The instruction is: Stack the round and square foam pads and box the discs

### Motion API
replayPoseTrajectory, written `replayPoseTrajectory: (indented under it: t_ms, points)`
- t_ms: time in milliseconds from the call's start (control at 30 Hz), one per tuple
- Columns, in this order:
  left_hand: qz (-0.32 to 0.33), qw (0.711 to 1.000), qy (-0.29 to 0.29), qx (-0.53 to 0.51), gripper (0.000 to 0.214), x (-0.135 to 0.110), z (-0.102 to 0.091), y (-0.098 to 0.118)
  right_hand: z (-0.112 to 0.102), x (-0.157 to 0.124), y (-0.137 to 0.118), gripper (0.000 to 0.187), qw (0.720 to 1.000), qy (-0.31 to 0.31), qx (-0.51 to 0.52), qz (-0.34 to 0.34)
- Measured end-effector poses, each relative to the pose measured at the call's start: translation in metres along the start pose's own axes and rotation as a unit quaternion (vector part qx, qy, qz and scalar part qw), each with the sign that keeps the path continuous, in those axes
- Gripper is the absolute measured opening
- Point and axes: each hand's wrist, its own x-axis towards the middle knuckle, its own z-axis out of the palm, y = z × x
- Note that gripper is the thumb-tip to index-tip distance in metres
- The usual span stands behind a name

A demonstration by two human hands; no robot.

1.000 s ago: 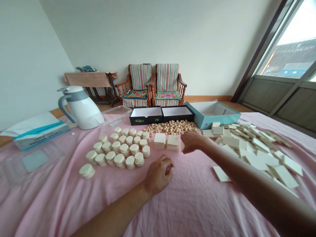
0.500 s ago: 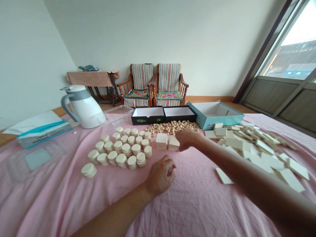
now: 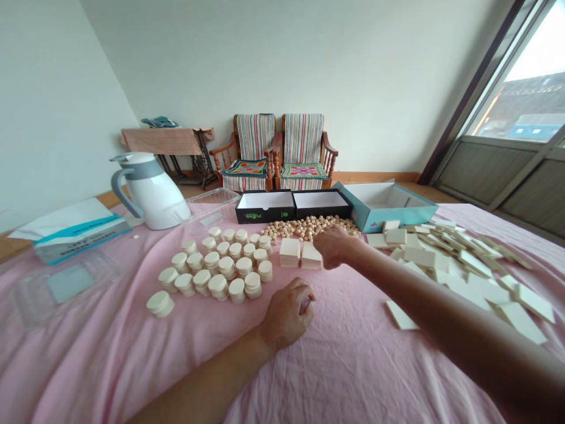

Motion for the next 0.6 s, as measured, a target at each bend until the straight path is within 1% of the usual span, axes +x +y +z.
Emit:
replayPoseTrajectory:
  t_ms: [100, 133, 200, 267, 367, 433, 500, 600]
  points:
    - [-0.001, 1.0, -0.001, -0.002, 0.02, 0.0, 0.001, -0.001, -0.01, -0.014, 0.011, 0.026, 0.998, -0.011, -0.037, 0.048]
    - [0.0, 1.0, 0.0, -0.003, 0.02, 0.0, 0.002, -0.001, -0.013, -0.019, 0.015, 0.023, 0.997, -0.006, -0.045, 0.063]
    - [0.0, 1.0, 0.002, -0.004, 0.02, 0.0, 0.002, -0.002, -0.019, -0.026, 0.021, 0.021, 0.995, 0.031, -0.037, 0.083]
    - [-0.001, 1.0, 0.005, -0.003, 0.019, 0.0, 0.003, -0.002, -0.018, -0.028, 0.024, 0.027, 0.992, 0.106, 0.012, 0.074]
    - [0.003, 1.0, 0.006, -0.002, 0.017, 0.001, 0.003, -0.002, -0.002, -0.025, 0.021, 0.037, 0.967, 0.226, 0.114, 0.029]
    - [0.006, 1.0, 0.007, -0.001, 0.017, 0.0, 0.002, -0.002, 0.016, -0.021, 0.016, 0.04, 0.95, 0.268, 0.157, 0.013]
    - [0.007, 1.0, 0.008, -0.005, 0.018, 0.0, 0.002, -0.002, 0.032, -0.018, 0.012, 0.039, 0.947, 0.266, 0.179, 0.006]
    - [0.006, 1.0, 0.011, -0.011, 0.019, 0.0, 0.002, -0.003, 0.046, -0.019, 0.008, 0.039, 0.956, 0.227, 0.186, 0.002]
